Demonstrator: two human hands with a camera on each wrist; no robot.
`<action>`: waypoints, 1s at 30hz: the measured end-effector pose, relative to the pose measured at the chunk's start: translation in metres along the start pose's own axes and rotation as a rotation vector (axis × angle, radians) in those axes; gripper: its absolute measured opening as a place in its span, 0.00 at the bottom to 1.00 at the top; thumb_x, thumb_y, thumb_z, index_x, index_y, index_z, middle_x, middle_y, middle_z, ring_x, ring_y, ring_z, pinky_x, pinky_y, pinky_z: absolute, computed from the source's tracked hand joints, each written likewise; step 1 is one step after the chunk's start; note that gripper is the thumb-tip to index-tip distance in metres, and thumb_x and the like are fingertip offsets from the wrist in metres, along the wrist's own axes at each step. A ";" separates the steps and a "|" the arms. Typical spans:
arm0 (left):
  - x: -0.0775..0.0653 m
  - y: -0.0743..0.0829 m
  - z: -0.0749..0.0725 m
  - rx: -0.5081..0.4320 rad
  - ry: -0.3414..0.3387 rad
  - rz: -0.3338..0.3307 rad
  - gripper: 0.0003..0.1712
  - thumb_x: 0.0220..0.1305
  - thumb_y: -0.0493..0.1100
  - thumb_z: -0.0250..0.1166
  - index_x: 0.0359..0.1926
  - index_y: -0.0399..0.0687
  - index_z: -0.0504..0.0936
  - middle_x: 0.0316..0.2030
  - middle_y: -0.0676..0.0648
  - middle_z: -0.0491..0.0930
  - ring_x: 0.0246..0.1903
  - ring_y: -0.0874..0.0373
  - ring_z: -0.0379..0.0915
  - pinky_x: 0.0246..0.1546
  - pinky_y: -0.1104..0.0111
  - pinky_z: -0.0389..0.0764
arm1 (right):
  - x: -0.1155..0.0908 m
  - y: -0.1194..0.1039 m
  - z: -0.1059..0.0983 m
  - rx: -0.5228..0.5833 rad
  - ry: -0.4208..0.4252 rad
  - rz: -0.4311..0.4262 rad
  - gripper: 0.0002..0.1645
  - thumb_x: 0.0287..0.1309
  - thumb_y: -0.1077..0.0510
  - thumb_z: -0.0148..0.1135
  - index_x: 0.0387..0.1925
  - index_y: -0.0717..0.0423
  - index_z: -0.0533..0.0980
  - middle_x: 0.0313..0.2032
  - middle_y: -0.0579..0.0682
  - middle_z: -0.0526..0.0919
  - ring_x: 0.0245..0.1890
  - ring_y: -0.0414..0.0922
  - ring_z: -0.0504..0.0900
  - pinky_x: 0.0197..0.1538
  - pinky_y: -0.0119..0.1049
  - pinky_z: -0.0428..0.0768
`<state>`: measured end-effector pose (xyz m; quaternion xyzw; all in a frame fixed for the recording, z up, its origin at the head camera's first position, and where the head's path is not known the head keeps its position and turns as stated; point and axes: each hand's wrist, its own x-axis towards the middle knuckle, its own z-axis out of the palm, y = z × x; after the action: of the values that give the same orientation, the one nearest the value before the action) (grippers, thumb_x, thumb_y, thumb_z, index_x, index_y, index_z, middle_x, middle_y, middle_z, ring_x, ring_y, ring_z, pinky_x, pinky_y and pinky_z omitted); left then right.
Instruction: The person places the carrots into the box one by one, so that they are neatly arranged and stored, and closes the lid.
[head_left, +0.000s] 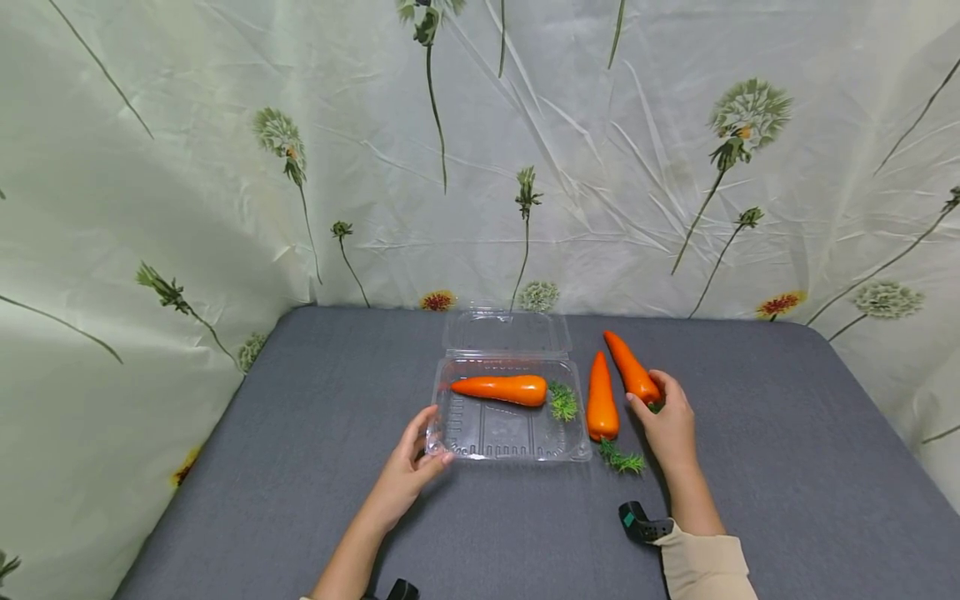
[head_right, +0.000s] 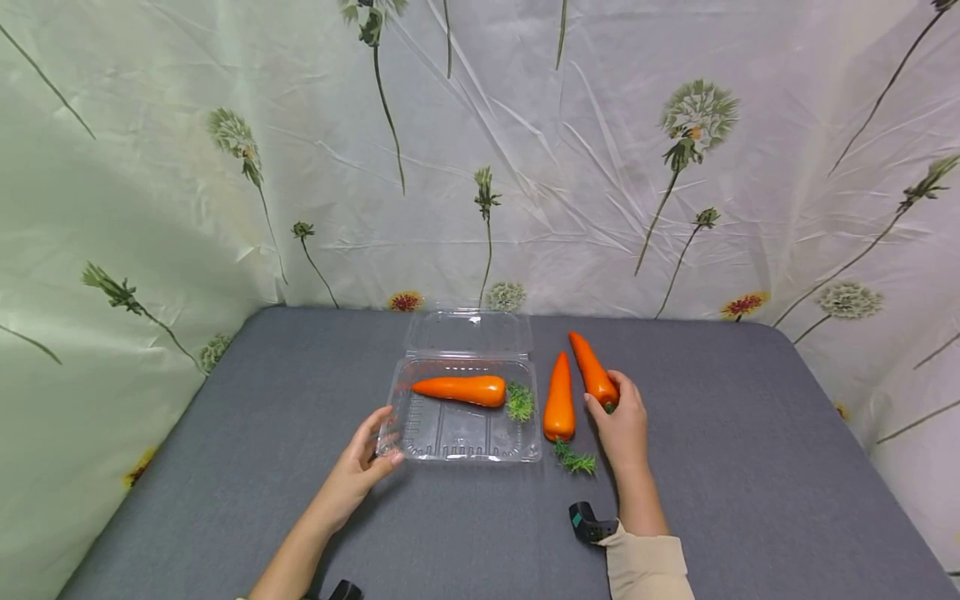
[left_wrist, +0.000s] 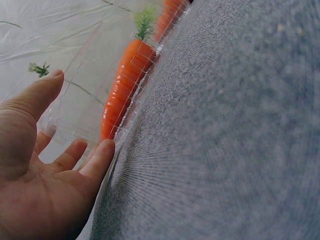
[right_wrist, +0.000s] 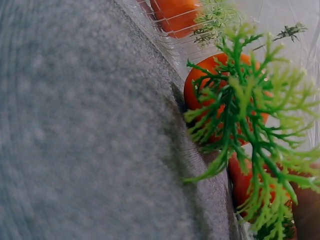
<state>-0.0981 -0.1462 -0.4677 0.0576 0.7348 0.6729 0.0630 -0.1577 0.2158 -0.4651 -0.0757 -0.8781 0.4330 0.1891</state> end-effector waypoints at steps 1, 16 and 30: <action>0.000 0.000 0.000 -0.001 -0.002 0.001 0.43 0.53 0.42 0.67 0.66 0.57 0.54 0.64 0.43 0.53 0.58 0.46 0.57 0.46 0.68 0.70 | 0.000 0.000 0.000 -0.005 -0.008 0.009 0.30 0.49 0.63 0.65 0.54 0.66 0.66 0.49 0.64 0.70 0.47 0.58 0.69 0.49 0.50 0.64; 0.000 -0.001 0.000 -0.010 -0.006 -0.004 0.42 0.53 0.42 0.67 0.66 0.58 0.54 0.65 0.43 0.53 0.57 0.45 0.58 0.45 0.68 0.71 | 0.001 0.003 0.001 0.090 0.047 0.033 0.26 0.49 0.65 0.65 0.52 0.64 0.70 0.47 0.63 0.67 0.42 0.55 0.70 0.44 0.43 0.67; 0.000 0.001 0.000 -0.023 -0.014 0.006 0.42 0.53 0.42 0.67 0.66 0.56 0.54 0.65 0.44 0.52 0.57 0.46 0.58 0.44 0.68 0.71 | 0.001 -0.007 -0.001 0.445 0.140 0.146 0.27 0.51 0.66 0.62 0.53 0.63 0.64 0.47 0.45 0.67 0.41 0.36 0.71 0.33 0.19 0.71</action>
<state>-0.0983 -0.1459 -0.4667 0.0638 0.7264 0.6810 0.0669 -0.1581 0.2124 -0.4594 -0.1250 -0.7380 0.6222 0.2296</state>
